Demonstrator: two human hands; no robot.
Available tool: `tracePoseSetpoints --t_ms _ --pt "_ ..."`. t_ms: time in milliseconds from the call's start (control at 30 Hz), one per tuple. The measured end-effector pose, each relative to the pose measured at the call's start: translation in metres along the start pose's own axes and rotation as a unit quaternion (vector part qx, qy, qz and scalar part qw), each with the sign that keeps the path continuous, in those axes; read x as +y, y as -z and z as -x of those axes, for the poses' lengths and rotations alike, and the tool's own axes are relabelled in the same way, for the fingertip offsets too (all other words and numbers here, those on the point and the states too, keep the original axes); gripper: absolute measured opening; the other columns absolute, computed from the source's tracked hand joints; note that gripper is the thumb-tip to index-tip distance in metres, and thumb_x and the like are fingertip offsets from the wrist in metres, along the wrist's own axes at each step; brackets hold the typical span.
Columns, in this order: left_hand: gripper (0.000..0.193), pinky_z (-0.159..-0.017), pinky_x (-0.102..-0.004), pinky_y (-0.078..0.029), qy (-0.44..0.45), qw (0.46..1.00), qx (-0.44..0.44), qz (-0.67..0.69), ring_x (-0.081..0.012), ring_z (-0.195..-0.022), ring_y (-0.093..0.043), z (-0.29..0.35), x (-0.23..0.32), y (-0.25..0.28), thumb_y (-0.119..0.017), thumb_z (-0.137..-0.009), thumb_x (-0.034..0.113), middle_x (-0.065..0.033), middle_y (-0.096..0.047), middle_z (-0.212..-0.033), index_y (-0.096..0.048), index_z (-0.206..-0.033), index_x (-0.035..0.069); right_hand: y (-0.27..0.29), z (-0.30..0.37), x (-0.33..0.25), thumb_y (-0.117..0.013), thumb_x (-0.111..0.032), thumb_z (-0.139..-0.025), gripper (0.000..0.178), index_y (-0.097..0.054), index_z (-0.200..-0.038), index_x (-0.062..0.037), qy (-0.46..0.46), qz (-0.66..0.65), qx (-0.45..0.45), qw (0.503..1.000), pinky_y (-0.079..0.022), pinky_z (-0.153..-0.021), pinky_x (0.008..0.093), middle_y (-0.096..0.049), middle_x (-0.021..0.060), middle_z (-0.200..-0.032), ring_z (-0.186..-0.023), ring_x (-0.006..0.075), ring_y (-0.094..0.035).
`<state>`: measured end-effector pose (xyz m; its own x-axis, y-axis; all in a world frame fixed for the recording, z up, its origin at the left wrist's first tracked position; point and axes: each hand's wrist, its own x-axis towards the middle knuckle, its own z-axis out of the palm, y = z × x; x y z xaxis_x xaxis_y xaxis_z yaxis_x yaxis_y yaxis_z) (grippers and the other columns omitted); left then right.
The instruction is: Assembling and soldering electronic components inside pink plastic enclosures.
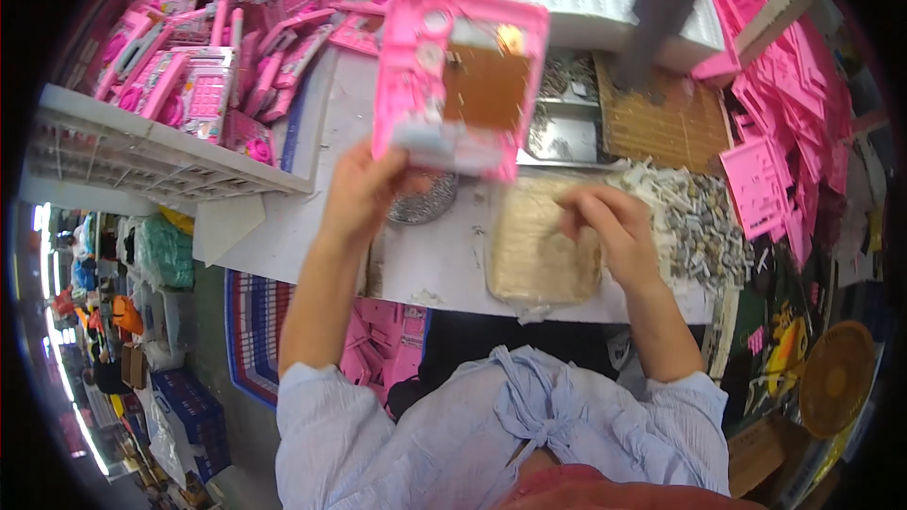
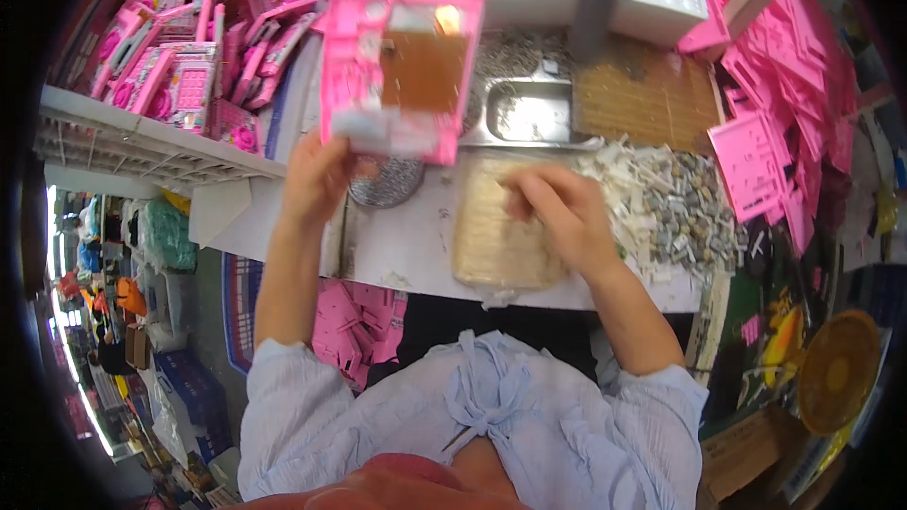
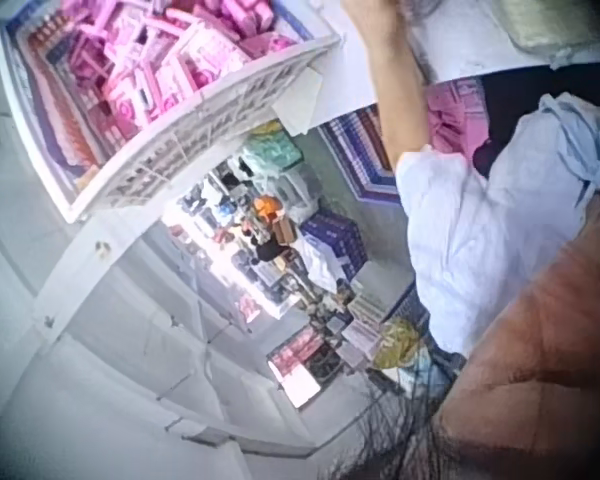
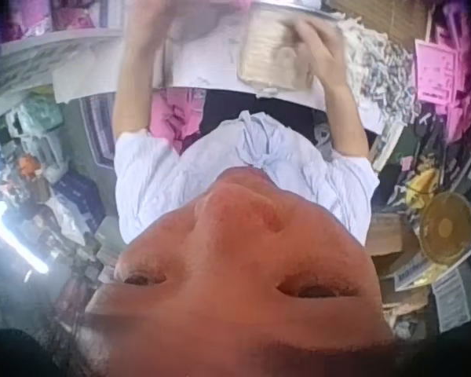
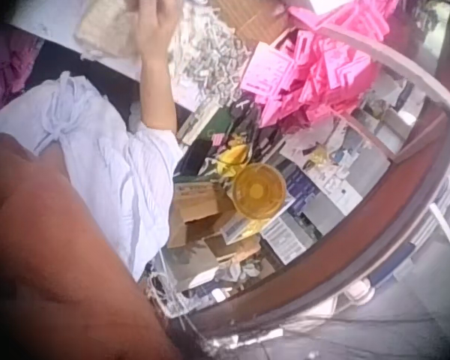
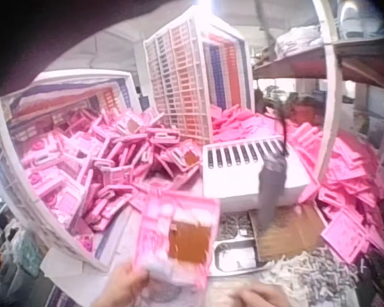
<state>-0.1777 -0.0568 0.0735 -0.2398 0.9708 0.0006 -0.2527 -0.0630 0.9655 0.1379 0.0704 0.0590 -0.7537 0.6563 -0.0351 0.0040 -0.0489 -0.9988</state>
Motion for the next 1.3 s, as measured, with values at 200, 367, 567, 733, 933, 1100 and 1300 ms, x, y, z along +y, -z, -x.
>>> tracePoseSetpoints --t_ms 200,367,567,733,933,1100,1300 --pt "0.044 -0.073 -0.0329 -0.063 0.172 0.962 -0.109 0.182 -0.0232 -0.087 -0.074 0.065 -0.062 -0.044 -0.068 -0.097 0.022 -0.0167 -0.072 -0.111 -0.058 -0.129 -0.006 -0.006 -0.024 0.072 -0.053 -0.037 -0.105 0.047 -0.059 -0.132 0.0005 -0.128 -0.480 -0.084 0.864 -0.057 -0.096 0.0370 -0.069 0.0151 -0.122 -0.113 0.0211 -0.067" --pt "0.045 -0.065 -0.0261 -0.058 0.221 0.958 -0.178 0.031 -0.0141 -0.074 -0.070 0.040 -0.058 -0.019 -0.071 -0.095 0.025 -0.0110 -0.073 -0.101 -0.059 -0.129 -0.003 0.017 -0.032 0.060 -0.047 -0.060 -0.103 0.071 -0.057 -0.134 0.0030 -0.245 -0.520 -0.233 0.784 -0.057 -0.098 0.0368 -0.066 0.0185 -0.130 -0.114 0.0235 -0.068" --pt "0.039 -0.055 -0.0212 -0.048 0.229 0.930 -0.267 -0.107 -0.0064 -0.063 -0.061 -0.030 -0.038 -0.007 -0.072 -0.094 0.028 -0.0023 -0.070 -0.083 -0.063 -0.121 0.001 0.017 -0.020 0.054 -0.055 -0.041 -0.103 0.062 -0.048 -0.142 0.0062 -0.120 -0.270 -0.210 0.932 -0.051 -0.103 0.0346 -0.064 0.0180 -0.131 -0.119 0.0219 -0.064" --pt "0.031 -0.055 -0.0190 -0.041 0.140 0.921 -0.260 -0.255 -0.0021 -0.061 -0.052 -0.075 -0.045 -0.027 -0.071 -0.096 0.028 0.0061 -0.060 -0.073 -0.063 -0.116 0.005 0.008 0.004 0.046 -0.054 -0.007 -0.099 0.056 -0.038 -0.152 -0.0019 -0.011 -0.019 -0.060 0.998 -0.051 -0.097 0.0299 -0.065 0.0150 -0.128 -0.115 0.0176 -0.063" --pt "0.035 -0.074 -0.0349 -0.050 -0.269 0.835 0.001 -0.480 -0.0224 -0.082 -0.060 -0.003 -0.065 -0.094 -0.074 -0.085 0.015 -0.0120 -0.062 -0.100 -0.063 -0.116 0.003 -0.003 0.035 0.059 -0.068 0.000 -0.079 0.034 -0.069 -0.112 -0.0039 0.192 0.465 0.118 0.856 -0.048 -0.078 0.0416 -0.065 0.0122 -0.097 -0.087 0.0318 -0.055" --pt "0.038 -0.095 -0.0440 -0.045 -0.209 0.816 -0.147 -0.518 -0.0294 -0.108 -0.059 0.069 -0.093 -0.117 -0.079 -0.079 0.019 -0.0076 -0.063 -0.113 -0.067 -0.114 0.009 -0.011 0.050 0.060 -0.068 -0.001 -0.078 0.027 -0.072 -0.104 -0.0074 0.140 0.517 0.168 0.828 -0.047 -0.080 0.0396 -0.063 0.0088 -0.091 -0.094 0.0296 -0.054" --pt "0.033 -0.097 -0.0433 -0.044 -0.253 0.797 -0.208 -0.507 -0.0277 -0.110 -0.059 0.053 -0.113 -0.093 -0.079 -0.077 0.019 -0.0053 -0.065 -0.113 -0.069 -0.107 0.010 0.001 0.020 0.053 -0.074 -0.009 -0.082 0.019 -0.071 -0.101 -0.0060 0.116 0.450 0.144 0.874 -0.047 -0.075 0.0371 -0.062 0.0085 -0.088 -0.086 0.0272 -0.057"
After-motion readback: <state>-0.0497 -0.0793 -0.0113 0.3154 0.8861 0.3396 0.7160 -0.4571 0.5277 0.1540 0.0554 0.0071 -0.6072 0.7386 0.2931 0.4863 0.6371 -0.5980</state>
